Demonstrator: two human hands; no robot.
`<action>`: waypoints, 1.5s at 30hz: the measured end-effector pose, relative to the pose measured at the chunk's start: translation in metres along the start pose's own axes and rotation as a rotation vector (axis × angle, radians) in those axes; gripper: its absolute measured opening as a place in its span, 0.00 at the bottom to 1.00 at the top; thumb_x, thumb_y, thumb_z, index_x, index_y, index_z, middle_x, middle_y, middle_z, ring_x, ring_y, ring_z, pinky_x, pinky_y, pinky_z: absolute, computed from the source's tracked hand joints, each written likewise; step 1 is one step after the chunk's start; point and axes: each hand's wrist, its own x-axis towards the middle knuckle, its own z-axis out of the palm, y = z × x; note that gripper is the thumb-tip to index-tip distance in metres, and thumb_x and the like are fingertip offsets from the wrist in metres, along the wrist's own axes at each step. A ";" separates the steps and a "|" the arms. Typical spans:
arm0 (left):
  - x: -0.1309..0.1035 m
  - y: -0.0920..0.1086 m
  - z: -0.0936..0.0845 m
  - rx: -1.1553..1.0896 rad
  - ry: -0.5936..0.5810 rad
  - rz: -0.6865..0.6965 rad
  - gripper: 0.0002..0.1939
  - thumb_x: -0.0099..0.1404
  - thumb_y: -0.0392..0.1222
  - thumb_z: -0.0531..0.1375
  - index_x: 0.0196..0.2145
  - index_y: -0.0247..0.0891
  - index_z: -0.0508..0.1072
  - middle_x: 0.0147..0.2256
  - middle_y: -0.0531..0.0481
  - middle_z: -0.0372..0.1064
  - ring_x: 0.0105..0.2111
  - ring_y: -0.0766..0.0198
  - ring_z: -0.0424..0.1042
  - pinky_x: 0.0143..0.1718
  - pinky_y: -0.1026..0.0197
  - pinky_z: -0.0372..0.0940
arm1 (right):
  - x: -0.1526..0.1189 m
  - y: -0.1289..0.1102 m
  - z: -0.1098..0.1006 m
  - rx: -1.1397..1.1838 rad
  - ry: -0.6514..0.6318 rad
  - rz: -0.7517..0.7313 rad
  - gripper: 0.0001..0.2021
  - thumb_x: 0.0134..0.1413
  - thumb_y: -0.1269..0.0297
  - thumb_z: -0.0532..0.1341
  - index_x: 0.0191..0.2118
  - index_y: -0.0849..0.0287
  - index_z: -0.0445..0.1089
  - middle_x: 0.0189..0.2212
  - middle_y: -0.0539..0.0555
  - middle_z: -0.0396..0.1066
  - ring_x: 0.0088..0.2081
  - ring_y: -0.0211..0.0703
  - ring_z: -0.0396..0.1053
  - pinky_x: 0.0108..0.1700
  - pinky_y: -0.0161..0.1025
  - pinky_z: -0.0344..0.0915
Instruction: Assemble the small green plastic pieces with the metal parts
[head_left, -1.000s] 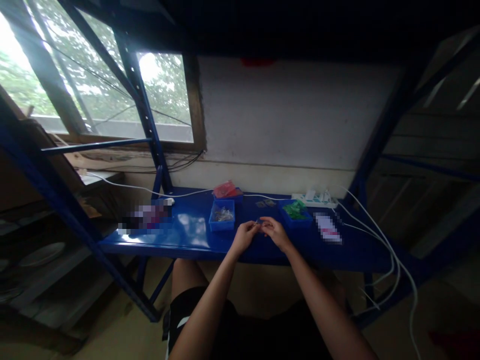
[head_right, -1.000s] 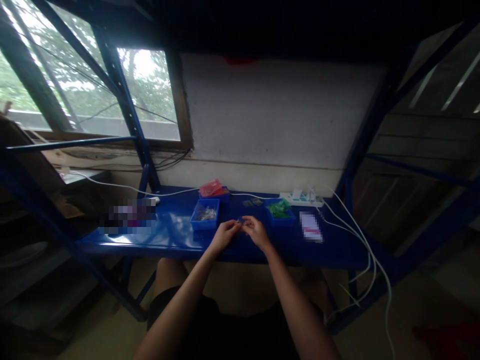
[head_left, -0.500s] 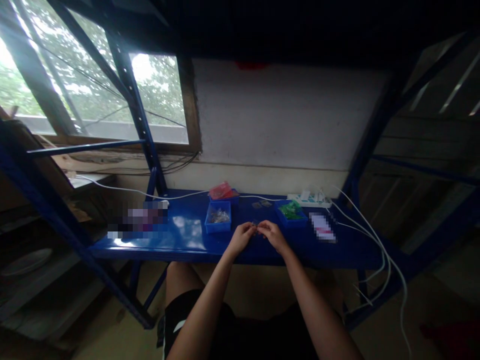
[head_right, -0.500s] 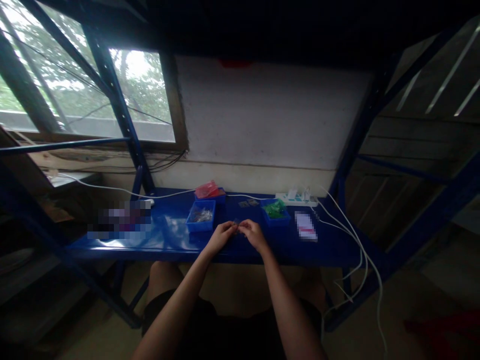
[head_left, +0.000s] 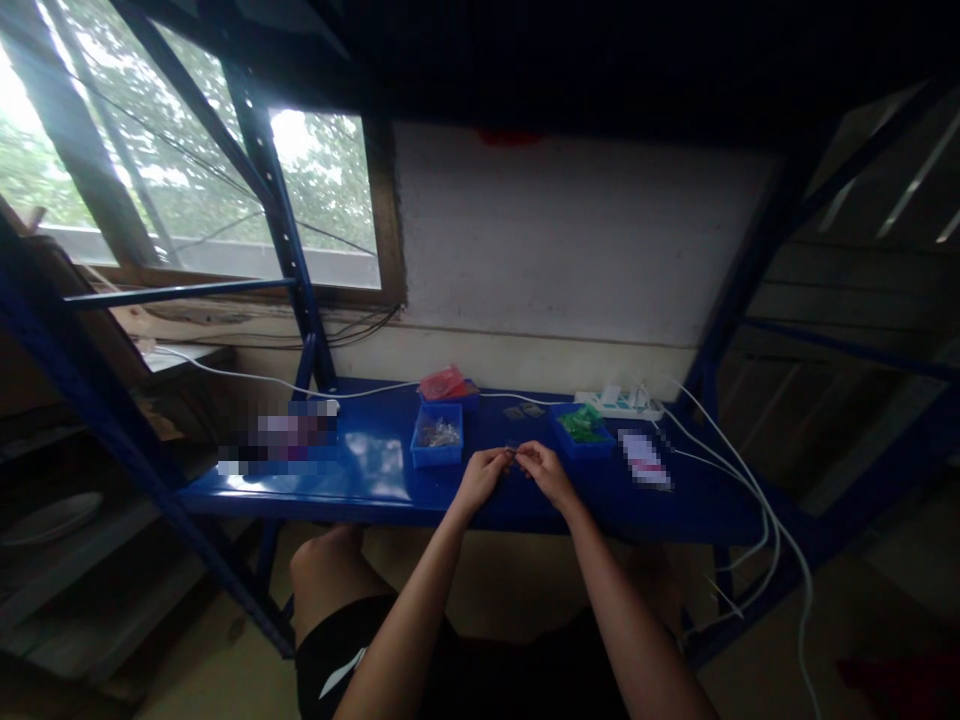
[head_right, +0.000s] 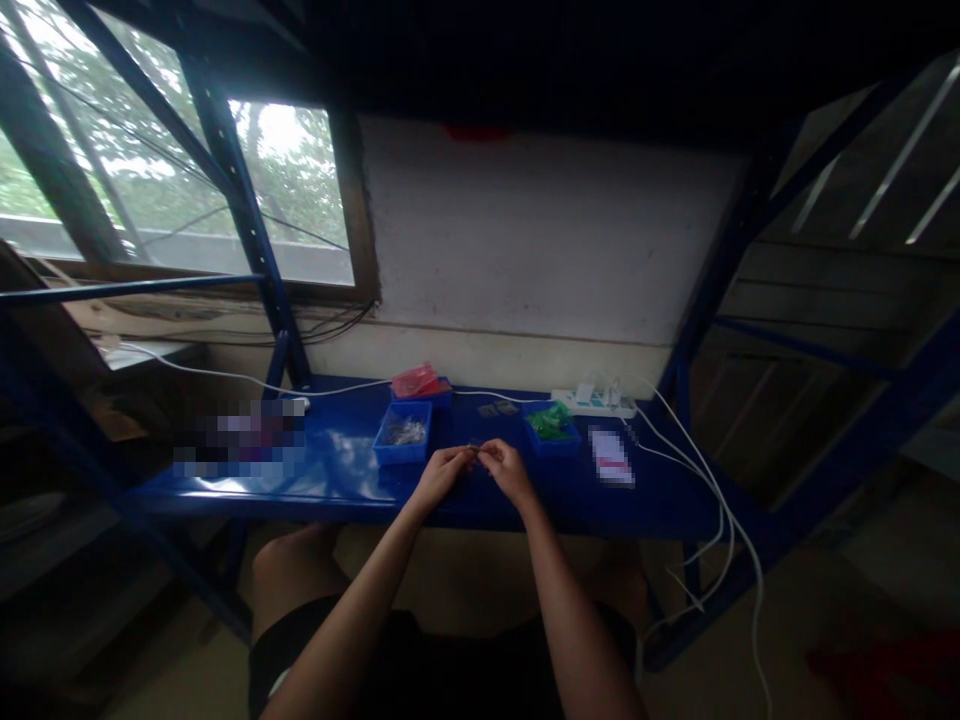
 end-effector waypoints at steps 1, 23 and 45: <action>0.001 -0.001 0.000 0.001 -0.001 0.002 0.17 0.58 0.48 0.54 0.27 0.32 0.76 0.21 0.51 0.68 0.23 0.65 0.63 0.27 0.65 0.55 | 0.000 0.001 0.000 0.002 0.002 -0.002 0.08 0.43 0.60 0.60 0.30 0.56 0.66 0.25 0.49 0.69 0.26 0.39 0.66 0.25 0.33 0.58; 0.003 -0.013 0.002 -0.076 0.070 0.043 0.15 0.52 0.49 0.61 0.28 0.32 0.74 0.21 0.52 0.66 0.23 0.67 0.61 0.25 0.66 0.54 | 0.001 0.005 -0.001 -0.127 -0.031 -0.031 0.06 0.47 0.61 0.57 0.27 0.57 0.64 0.21 0.46 0.63 0.25 0.37 0.61 0.27 0.33 0.58; 0.000 -0.010 0.001 -0.088 0.072 0.017 0.14 0.52 0.48 0.61 0.26 0.33 0.73 0.19 0.54 0.66 0.19 0.69 0.59 0.23 0.66 0.51 | -0.003 0.002 -0.001 -0.122 -0.045 -0.059 0.09 0.48 0.56 0.58 0.29 0.56 0.64 0.24 0.48 0.66 0.28 0.39 0.65 0.29 0.35 0.60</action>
